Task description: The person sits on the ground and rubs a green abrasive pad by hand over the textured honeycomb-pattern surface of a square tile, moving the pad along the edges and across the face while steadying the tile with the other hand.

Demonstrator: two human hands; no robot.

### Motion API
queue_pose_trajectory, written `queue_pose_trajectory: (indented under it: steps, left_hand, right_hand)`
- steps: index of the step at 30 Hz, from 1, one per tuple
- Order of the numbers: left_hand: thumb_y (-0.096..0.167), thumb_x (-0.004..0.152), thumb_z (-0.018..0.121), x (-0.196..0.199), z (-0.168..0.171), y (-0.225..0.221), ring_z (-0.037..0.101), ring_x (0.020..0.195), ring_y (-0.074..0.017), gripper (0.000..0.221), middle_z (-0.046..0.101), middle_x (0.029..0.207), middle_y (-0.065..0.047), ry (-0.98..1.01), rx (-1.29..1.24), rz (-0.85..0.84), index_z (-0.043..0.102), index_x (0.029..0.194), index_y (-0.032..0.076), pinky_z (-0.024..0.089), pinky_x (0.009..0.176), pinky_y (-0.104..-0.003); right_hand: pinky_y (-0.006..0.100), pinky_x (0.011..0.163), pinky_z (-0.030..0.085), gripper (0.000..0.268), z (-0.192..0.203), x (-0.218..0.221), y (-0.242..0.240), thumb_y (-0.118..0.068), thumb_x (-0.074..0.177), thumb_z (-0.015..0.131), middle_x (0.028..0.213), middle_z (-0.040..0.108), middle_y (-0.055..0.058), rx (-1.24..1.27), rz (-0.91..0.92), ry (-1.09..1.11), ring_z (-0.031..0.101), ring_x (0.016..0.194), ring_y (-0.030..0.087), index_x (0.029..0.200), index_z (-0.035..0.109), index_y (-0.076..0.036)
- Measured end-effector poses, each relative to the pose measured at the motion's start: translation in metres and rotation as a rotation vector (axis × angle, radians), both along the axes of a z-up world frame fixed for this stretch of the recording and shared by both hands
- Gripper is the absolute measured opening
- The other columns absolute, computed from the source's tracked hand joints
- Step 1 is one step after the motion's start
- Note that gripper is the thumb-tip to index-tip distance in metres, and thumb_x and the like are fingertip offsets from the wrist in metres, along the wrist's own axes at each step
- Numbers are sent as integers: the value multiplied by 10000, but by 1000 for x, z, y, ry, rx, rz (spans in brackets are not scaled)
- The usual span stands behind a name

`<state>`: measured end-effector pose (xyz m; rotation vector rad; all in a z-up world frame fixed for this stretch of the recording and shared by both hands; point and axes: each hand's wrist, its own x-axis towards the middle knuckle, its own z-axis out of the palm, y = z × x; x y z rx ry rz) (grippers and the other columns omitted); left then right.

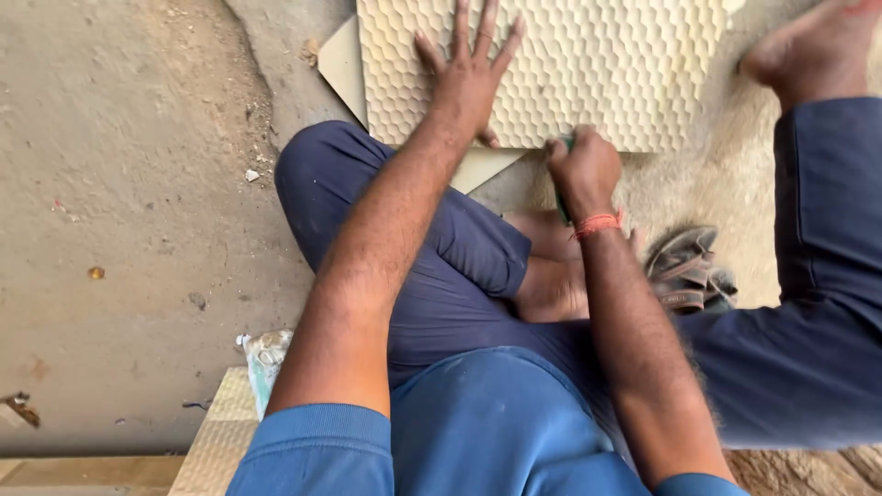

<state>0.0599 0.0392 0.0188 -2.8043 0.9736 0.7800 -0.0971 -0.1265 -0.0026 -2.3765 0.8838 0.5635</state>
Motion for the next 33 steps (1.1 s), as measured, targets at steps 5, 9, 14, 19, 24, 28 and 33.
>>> queue_pose_trajectory:
  steps: [5, 9, 14, 19, 24, 28, 33]
  left_hand:
    - [639, 441, 980, -17, -25, 7, 124, 1528, -463, 1585, 135, 1713, -90, -28, -16, -7, 54, 1678, 289, 259, 1003, -963]
    - [656, 387, 978, 0, -11, -1, 95, 1505, -492, 1623, 95, 1693, -130, -49, -4, -26, 28, 1646, 275, 274, 957, -931]
    - [656, 394, 969, 2, -31, 1, 139, 1575, -462, 1584, 164, 1755, -121, -24, -27, -39, 131, 1686, 285, 254, 1006, -935]
    - [628, 463, 975, -19, -33, 14, 191, 1531, -424, 1511, 230, 1695, -90, 63, -25, -41, 188, 1699, 262, 240, 1020, -971]
    - [633, 374, 984, -2, -15, 5, 89, 1508, -473, 1595, 102, 1696, -131, -75, -65, -62, 119, 1663, 272, 249, 957, -939]
    - [739, 489, 920, 0, -57, 4, 93, 1621, -399, 1588, 116, 1771, -130, 109, 69, -33, 66, 1751, 291, 203, 1159, -930]
    - [689, 408, 950, 8, -9, 4, -42, 1561, -441, 1650, -62, 1734, -89, 72, 11, -63, -48, 1676, 344, 165, 1072, -934]
  right_hand:
    - [548, 679, 538, 280, -9, -17, -2, -303, 910, 778, 796, 699, 238, -186, 181, -198, 682, 765, 459, 874, 700, -36]
    - [556, 700, 540, 359, 9, 15, -8, -368, 869, 802, 802, 691, 261, -102, 144, -94, 684, 773, 460, 857, 707, -22]
    - [541, 734, 555, 287, 6, 2, -1, -320, 883, 759, 801, 710, 234, -112, 106, -181, 703, 768, 436, 914, 718, -38]
    - [551, 715, 547, 282, -7, -18, 2, -305, 921, 751, 841, 711, 235, -144, 132, -117, 693, 805, 449, 912, 717, -26]
    - [541, 720, 552, 272, 10, 11, -4, -312, 854, 778, 851, 709, 254, -73, 144, -147, 694, 791, 446, 928, 748, -52]
    - [523, 763, 556, 294, 21, 4, 4, -343, 985, 729, 867, 729, 217, -108, 96, -148, 711, 815, 417, 954, 724, -50]
    - [519, 740, 548, 345, 18, -10, -21, -395, 954, 748, 878, 729, 210, -84, 68, -49, 710, 804, 408, 961, 727, -51]
